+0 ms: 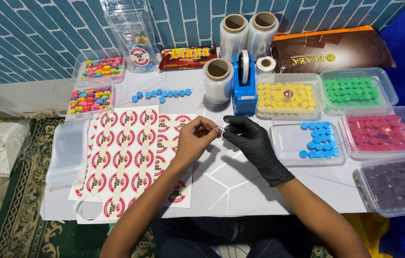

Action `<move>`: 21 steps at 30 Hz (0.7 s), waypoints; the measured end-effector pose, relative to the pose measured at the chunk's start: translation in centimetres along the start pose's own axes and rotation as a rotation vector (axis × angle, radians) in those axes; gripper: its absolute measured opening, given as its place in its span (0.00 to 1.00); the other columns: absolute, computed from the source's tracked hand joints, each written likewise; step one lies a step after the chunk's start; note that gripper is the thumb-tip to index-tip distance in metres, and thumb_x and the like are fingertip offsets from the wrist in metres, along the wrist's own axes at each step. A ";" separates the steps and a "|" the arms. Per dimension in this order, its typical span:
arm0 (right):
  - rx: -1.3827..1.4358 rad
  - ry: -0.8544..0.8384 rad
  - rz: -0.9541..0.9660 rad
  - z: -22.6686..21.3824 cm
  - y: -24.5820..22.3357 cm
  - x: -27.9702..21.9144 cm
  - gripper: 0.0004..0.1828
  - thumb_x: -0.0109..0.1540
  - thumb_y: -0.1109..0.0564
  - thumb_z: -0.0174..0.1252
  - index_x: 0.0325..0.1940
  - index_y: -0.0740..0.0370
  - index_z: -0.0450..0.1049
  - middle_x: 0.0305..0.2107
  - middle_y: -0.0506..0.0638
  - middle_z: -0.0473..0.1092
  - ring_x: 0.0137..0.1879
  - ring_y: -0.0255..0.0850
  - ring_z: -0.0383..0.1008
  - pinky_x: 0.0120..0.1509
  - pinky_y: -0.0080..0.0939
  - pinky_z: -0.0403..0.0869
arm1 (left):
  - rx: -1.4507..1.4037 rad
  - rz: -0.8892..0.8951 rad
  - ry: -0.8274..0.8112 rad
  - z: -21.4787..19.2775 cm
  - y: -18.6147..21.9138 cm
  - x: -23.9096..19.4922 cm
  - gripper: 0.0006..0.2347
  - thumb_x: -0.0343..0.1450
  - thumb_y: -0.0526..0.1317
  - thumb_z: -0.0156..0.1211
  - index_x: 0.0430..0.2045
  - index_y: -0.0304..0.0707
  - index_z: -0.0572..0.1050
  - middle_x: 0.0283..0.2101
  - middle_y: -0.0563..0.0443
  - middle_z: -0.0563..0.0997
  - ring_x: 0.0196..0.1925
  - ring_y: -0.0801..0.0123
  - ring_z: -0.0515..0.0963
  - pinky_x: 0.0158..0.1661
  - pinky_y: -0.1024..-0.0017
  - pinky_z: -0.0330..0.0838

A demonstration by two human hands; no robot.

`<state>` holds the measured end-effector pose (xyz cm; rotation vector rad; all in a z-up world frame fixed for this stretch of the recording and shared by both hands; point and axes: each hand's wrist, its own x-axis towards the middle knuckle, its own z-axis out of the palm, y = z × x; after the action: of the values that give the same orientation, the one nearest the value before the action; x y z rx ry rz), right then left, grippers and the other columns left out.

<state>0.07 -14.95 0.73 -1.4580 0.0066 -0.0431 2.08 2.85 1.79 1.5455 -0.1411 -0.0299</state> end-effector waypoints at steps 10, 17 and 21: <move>0.041 0.077 0.228 -0.6 -1.9 0.1 0.12 0.57 0.63 0.72 0.44 0.62 0.82 0.28 0.55 0.79 0.31 0.36 0.77 0.33 0.28 0.73 | -0.084 -0.075 -0.084 0.0 -0.9 -1.1 0.05 0.66 0.29 0.67 0.32 0.29 0.80 0.27 0.41 0.83 0.32 0.70 0.84 0.36 0.78 0.78; 0.094 0.127 0.222 -0.9 -3.4 0.2 0.13 0.60 0.60 0.67 0.49 0.58 0.81 0.26 0.56 0.76 0.28 0.33 0.74 0.28 0.25 0.69 | -0.251 -0.117 -0.059 -0.9 -2.3 -1.2 0.05 0.67 0.29 0.65 0.33 0.27 0.78 0.28 0.39 0.82 0.32 0.66 0.85 0.36 0.75 0.82; 0.067 -0.055 0.173 -0.8 -2.5 0.2 0.22 0.59 0.61 0.70 0.58 0.62 0.78 0.39 0.58 0.78 0.42 0.39 0.79 0.45 0.33 0.77 | -0.273 -0.090 -0.050 -0.8 -2.1 -1.1 0.05 0.68 0.30 0.64 0.34 0.27 0.77 0.28 0.39 0.82 0.31 0.65 0.86 0.36 0.74 0.82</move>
<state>0.18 -16.02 3.17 -1.3866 0.0854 0.1366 1.21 3.75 -0.45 1.2777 -0.1021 -0.1535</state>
